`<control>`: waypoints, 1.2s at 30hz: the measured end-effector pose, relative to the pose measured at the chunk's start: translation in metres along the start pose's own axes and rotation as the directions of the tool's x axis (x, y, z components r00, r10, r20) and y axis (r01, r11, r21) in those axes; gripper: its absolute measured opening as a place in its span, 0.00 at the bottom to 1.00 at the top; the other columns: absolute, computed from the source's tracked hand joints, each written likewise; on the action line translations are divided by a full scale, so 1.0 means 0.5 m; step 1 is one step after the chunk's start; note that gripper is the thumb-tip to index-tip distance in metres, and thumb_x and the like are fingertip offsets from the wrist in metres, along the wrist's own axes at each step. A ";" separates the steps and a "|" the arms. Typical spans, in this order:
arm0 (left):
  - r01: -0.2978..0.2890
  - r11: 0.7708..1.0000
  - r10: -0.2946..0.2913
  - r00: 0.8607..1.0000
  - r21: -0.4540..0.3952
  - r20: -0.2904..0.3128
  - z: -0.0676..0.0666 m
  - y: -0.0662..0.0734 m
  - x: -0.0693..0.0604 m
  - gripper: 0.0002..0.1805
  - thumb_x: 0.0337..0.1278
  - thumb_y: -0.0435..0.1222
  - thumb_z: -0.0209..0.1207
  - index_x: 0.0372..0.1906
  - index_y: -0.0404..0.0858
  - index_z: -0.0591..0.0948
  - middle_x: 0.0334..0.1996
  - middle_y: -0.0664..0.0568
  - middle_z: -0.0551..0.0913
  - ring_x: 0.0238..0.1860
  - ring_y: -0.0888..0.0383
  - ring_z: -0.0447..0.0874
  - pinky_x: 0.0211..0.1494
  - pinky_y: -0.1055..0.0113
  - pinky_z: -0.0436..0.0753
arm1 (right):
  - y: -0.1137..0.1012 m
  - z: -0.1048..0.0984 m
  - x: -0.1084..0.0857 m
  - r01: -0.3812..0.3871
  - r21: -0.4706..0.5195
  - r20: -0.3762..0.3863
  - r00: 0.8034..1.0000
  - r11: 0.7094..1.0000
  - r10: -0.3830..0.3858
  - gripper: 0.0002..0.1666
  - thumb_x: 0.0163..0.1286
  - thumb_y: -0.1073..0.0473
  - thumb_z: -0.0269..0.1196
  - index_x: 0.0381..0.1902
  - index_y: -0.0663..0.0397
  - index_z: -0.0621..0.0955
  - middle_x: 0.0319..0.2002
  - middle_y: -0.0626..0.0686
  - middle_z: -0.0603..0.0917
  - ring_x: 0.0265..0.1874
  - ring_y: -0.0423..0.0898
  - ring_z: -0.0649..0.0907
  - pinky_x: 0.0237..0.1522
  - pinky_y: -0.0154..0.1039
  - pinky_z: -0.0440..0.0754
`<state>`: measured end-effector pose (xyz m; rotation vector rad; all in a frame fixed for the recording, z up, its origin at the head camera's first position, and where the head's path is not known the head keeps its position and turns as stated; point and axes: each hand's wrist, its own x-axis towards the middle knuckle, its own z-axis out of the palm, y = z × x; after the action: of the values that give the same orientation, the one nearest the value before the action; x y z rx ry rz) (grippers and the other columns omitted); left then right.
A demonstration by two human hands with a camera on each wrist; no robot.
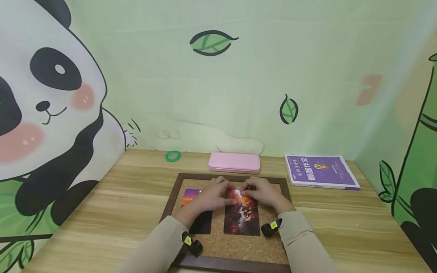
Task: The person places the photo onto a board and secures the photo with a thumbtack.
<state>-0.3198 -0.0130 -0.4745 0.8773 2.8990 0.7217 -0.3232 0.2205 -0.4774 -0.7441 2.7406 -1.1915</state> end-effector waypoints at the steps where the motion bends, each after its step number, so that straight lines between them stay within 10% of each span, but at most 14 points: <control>1: 0.000 1.000 0.000 1.000 -0.003 0.001 0.000 0.000 0.000 0.28 0.56 0.58 0.67 0.57 0.48 0.82 0.51 0.55 0.76 0.47 0.57 0.70 0.49 0.62 0.74 | -0.001 0.000 0.000 -0.003 0.003 0.000 1.000 1.000 0.003 0.02 0.70 0.59 0.66 0.40 0.48 0.85 0.35 0.45 0.82 0.36 0.45 0.79 0.42 0.45 0.77; 36: 0.009 0.999 -0.009 1.000 -0.039 0.013 -0.005 0.002 -0.003 0.27 0.56 0.56 0.68 0.57 0.49 0.82 0.50 0.55 0.75 0.47 0.57 0.69 0.50 0.61 0.74 | -0.023 0.005 0.010 -0.138 -0.037 -0.031 0.990 0.990 0.137 0.04 0.70 0.60 0.65 0.34 0.52 0.84 0.31 0.48 0.81 0.32 0.45 0.78 0.37 0.43 0.76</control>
<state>-0.3183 -0.0141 -0.4720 0.8611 2.8656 0.7663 -0.3225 0.2097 -0.4703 -0.5354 2.7936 -1.1322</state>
